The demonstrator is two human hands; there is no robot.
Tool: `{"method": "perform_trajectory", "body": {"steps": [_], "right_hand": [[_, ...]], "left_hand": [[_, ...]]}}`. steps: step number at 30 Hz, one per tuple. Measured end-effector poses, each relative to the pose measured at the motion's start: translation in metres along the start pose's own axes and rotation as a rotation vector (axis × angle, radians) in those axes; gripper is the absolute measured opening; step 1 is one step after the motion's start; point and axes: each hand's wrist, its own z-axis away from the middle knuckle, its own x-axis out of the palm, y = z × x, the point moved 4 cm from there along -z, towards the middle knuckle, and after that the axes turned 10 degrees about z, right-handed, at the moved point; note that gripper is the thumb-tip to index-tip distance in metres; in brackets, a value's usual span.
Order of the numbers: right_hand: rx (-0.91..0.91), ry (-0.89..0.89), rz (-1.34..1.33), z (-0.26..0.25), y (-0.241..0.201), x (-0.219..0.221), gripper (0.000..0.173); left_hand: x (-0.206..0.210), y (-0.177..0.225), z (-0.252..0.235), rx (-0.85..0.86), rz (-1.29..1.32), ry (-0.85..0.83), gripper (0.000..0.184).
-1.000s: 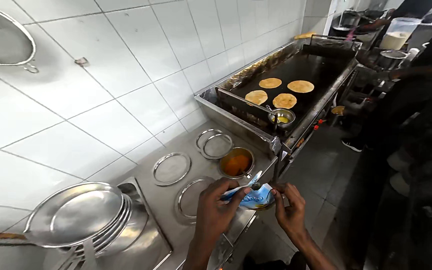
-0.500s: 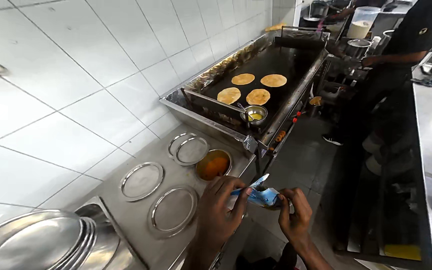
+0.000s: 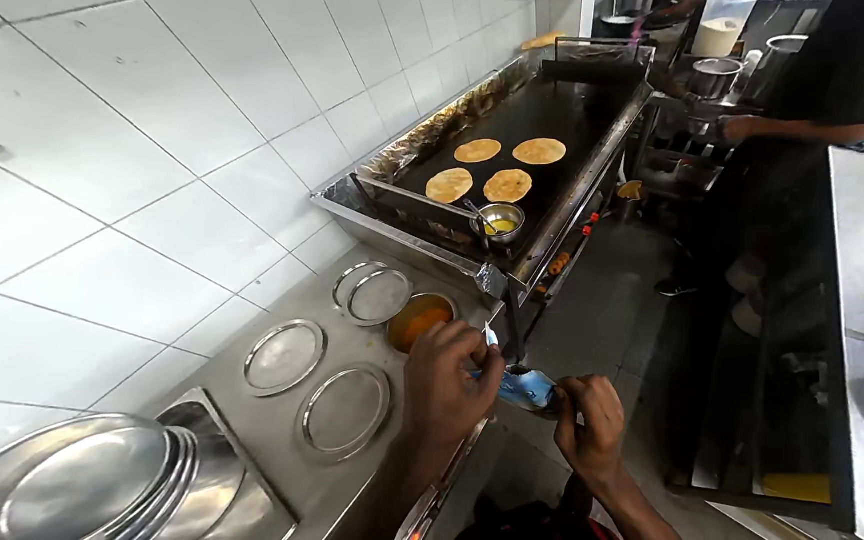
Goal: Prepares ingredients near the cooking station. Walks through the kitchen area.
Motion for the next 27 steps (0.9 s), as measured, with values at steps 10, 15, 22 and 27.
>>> {"method": "perform_trajectory", "body": {"steps": [10, 15, 22, 27], "right_hand": [[0.057, 0.004, -0.022, 0.009, 0.002, -0.006, 0.017], [0.058, -0.006, 0.005, 0.009, 0.012, -0.006, 0.021], [0.07, -0.018, -0.012, 0.008, 0.036, -0.017, 0.019], [0.088, -0.022, -0.071, 0.003, 0.054, -0.025, 0.022]], "left_hand": [[-0.002, -0.001, 0.005, 0.311, 0.11, -0.102, 0.019], [-0.001, -0.01, 0.007, 0.339, -0.032, -0.234, 0.024], [0.019, -0.006, 0.014, 0.295, -0.031, -0.235, 0.019], [0.04, 0.011, 0.005, 0.209, 0.032, -0.166, 0.017]]}}
